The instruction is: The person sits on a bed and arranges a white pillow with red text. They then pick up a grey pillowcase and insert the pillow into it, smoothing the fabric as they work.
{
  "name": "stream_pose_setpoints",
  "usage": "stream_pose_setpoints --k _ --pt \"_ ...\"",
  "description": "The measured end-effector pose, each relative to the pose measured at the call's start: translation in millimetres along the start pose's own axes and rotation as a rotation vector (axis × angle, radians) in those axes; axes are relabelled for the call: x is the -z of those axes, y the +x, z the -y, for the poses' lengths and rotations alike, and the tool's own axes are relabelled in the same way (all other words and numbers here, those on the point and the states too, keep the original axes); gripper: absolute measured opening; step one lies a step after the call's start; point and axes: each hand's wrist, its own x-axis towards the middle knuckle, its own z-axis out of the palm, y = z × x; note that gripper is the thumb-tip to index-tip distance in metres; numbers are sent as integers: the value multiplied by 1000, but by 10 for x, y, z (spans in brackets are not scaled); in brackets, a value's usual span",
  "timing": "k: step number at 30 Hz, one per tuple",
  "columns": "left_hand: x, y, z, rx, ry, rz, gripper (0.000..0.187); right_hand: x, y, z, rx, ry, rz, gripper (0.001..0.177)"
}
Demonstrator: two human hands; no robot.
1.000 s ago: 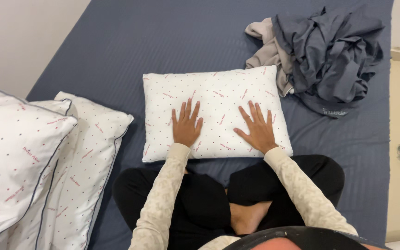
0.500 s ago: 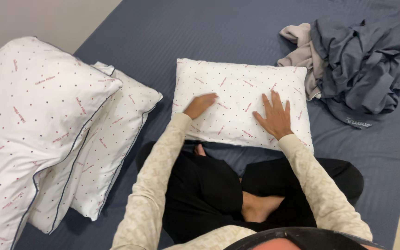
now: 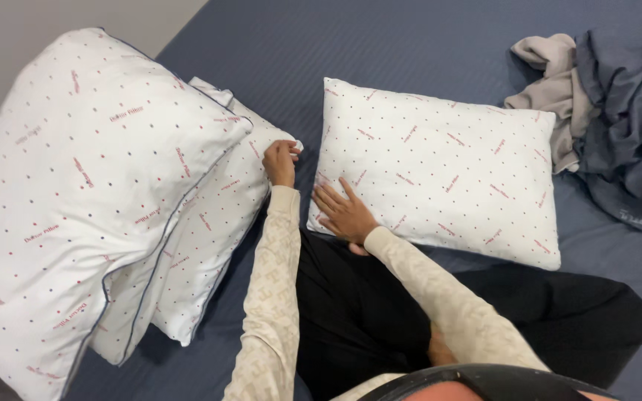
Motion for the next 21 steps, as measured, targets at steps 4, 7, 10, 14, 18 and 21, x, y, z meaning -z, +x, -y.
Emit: stream_pose_setpoints --k 4,7,10,14,18,21 --pt "-104 -129 19 -44 161 82 30 189 -38 -400 15 224 -96 52" --pt "-302 -207 17 -133 281 129 29 427 -251 -972 -356 103 -411 54" --pt "-483 -274 137 -220 387 216 31 436 -496 -1171 -224 -10 -101 65" --pt "-543 -383 401 -236 489 456 53 835 -919 -1490 -491 646 -110 54" --pt "-717 -503 223 -469 677 360 61 1217 -1631 -2008 -608 228 -368 53" --pt "-989 -549 -74 -612 649 450 62 1070 -2196 -2305 -805 147 -237 64"
